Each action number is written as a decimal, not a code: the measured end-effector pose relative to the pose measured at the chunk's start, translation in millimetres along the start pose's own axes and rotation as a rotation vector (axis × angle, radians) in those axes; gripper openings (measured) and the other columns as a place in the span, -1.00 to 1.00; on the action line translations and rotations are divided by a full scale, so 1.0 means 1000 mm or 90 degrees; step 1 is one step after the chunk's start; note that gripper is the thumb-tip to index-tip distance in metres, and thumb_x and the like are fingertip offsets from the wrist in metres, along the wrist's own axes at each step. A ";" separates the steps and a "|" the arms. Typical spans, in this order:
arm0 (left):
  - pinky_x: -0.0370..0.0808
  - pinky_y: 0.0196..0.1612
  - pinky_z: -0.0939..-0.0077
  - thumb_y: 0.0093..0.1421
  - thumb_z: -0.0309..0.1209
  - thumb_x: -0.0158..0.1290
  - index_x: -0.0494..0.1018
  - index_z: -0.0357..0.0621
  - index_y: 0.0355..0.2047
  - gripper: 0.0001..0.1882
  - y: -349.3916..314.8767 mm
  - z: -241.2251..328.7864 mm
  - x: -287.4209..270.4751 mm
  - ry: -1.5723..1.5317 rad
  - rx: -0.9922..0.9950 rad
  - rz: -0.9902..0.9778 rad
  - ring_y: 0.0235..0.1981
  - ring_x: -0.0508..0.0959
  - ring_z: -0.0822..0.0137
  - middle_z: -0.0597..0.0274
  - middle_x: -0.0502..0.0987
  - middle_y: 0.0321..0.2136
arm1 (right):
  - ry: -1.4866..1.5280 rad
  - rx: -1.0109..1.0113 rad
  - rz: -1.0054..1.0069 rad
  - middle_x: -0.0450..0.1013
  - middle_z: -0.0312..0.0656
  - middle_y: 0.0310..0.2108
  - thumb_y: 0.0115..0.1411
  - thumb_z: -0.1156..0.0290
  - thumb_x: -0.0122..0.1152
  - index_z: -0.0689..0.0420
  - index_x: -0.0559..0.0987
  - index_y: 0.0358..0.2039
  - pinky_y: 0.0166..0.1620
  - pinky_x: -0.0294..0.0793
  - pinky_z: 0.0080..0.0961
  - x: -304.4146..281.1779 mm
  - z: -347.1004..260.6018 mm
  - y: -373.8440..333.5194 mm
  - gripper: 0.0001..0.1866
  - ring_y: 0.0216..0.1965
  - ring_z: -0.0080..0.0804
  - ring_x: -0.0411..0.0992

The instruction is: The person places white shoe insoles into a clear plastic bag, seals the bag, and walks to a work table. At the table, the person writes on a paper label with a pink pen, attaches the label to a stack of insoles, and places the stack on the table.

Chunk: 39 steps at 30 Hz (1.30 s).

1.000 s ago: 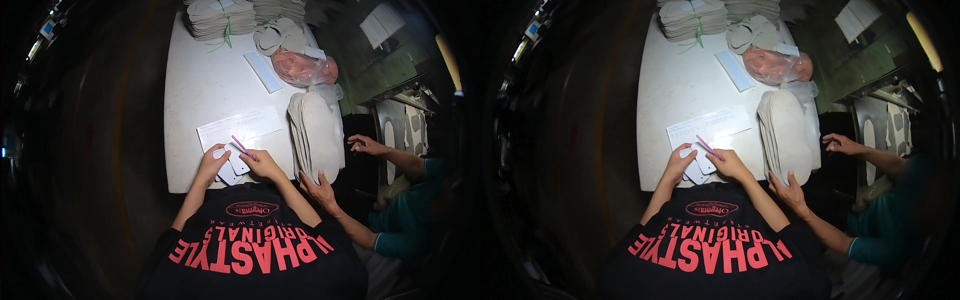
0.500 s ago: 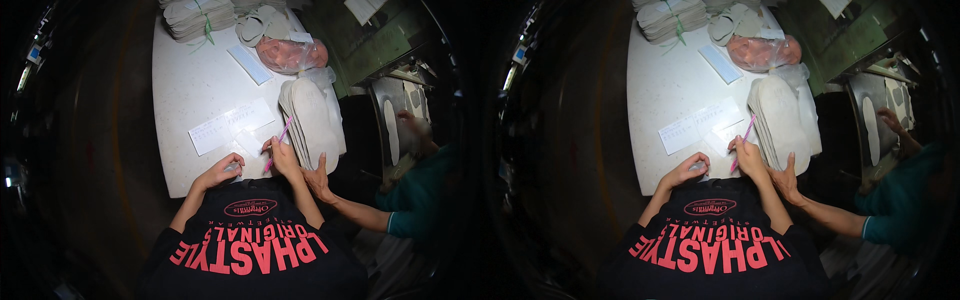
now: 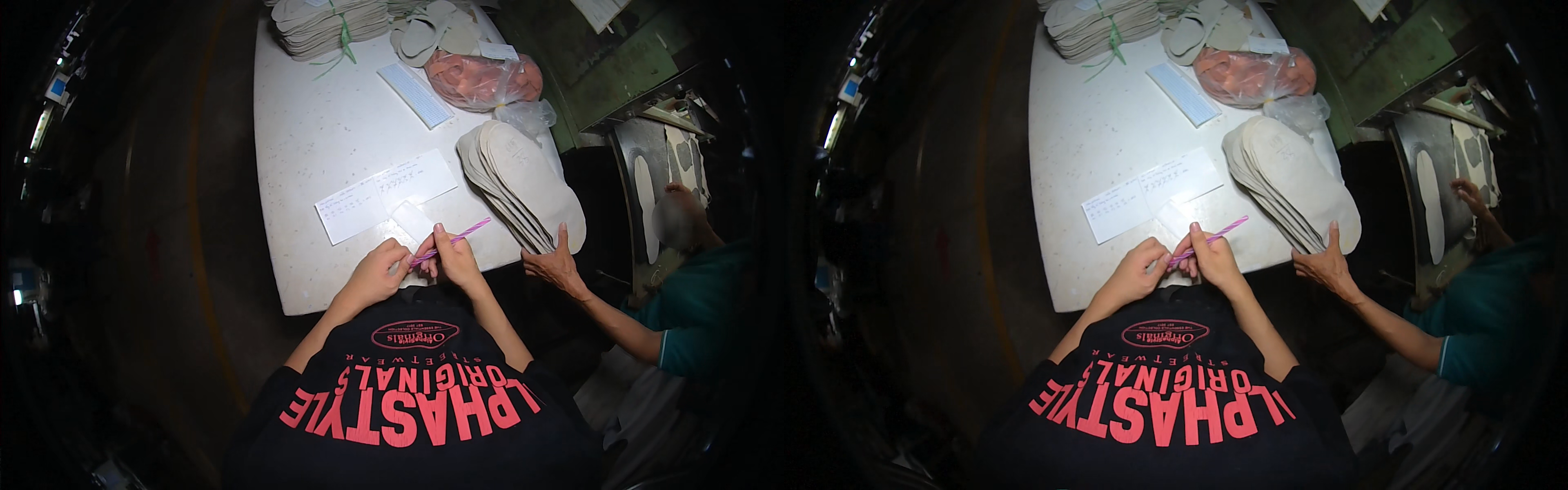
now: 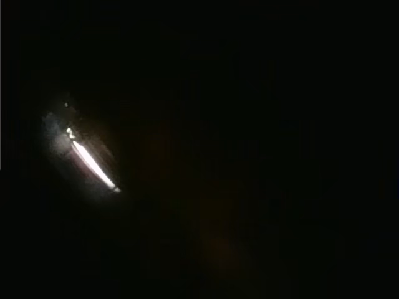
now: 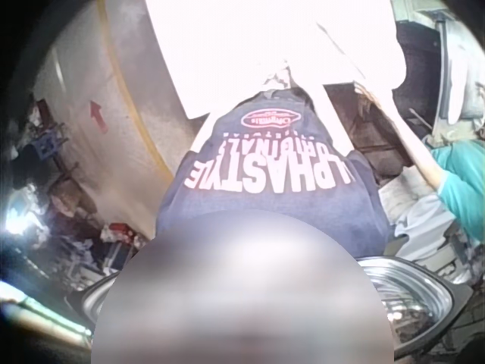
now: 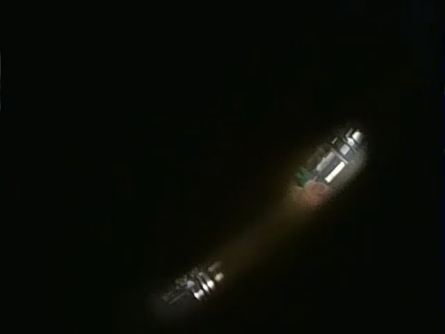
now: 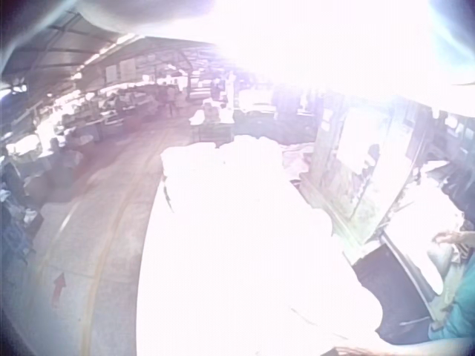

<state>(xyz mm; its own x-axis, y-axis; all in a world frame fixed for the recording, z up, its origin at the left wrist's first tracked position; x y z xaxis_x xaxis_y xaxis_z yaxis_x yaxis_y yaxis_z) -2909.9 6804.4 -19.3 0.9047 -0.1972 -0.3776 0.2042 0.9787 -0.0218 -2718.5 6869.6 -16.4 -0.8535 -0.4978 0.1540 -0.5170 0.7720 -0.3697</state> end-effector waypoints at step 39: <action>0.38 -0.14 0.24 0.28 -0.22 0.25 0.55 -0.07 -0.31 -0.79 0.024 -0.013 0.014 0.468 0.250 0.068 -0.27 0.47 0.19 0.38 0.59 0.22 | -0.202 -0.146 0.255 0.48 -0.23 -0.58 0.51 0.24 0.17 0.22 0.52 -0.37 -0.47 0.38 -0.48 -0.014 0.011 0.047 -0.65 -0.58 -0.57 0.37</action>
<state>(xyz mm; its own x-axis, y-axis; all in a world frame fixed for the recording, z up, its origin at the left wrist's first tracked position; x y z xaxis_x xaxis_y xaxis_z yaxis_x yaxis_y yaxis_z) -2897.3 6825.5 -37.4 0.4809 0.1164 -0.8690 0.3689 0.8722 0.3210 -2730.0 6908.4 -45.5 -0.9427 -0.2156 -0.2545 -0.1880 0.9737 -0.1286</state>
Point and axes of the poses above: each hand's wrist, its own y-axis towards the middle knuckle, its own x-axis out of the palm, z = x × y, the point moved 2 cm from there along y, towards the middle knuckle
